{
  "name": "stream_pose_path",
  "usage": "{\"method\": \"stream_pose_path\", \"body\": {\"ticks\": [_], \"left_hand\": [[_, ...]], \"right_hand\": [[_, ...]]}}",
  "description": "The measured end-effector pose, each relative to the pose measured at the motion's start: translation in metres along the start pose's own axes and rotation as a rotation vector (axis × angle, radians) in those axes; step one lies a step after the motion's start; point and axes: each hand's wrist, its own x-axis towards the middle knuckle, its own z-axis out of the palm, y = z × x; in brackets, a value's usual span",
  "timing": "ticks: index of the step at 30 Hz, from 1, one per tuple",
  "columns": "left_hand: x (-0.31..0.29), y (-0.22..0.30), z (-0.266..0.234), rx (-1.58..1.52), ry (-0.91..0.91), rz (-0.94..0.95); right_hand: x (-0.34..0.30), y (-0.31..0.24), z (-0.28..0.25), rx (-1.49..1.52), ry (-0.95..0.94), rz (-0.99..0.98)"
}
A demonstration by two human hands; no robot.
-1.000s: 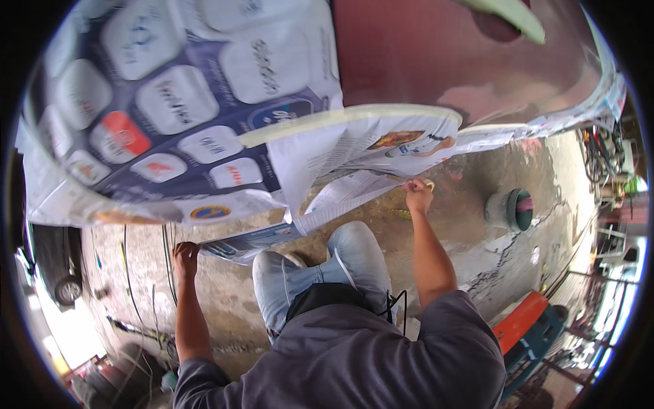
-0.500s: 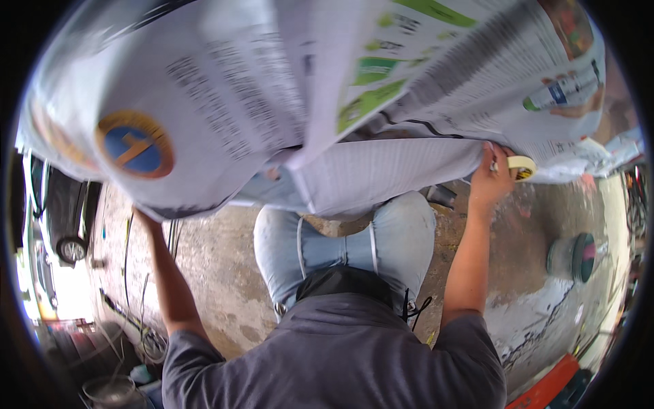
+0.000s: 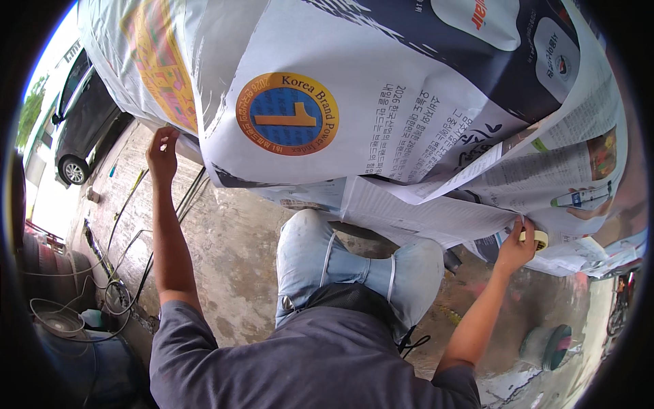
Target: The person applies masking tape to a car door handle and then covers the car's hood with newspaper, securing it with tape. The actions are performed by hand in an auto repair shop environment.
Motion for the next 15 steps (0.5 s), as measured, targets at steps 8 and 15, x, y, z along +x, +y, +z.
{"method": "stream_pose_path", "body": {"ticks": [8,15], "left_hand": [[0.002,-0.028,0.008,-0.165,0.098,-0.067],[0.024,-0.054,0.011,0.025,0.070,0.067]], "right_hand": [[0.009,-0.012,-0.003,0.095,0.038,-0.085],[0.010,-0.029,0.000,0.142,0.080,-0.068]]}}
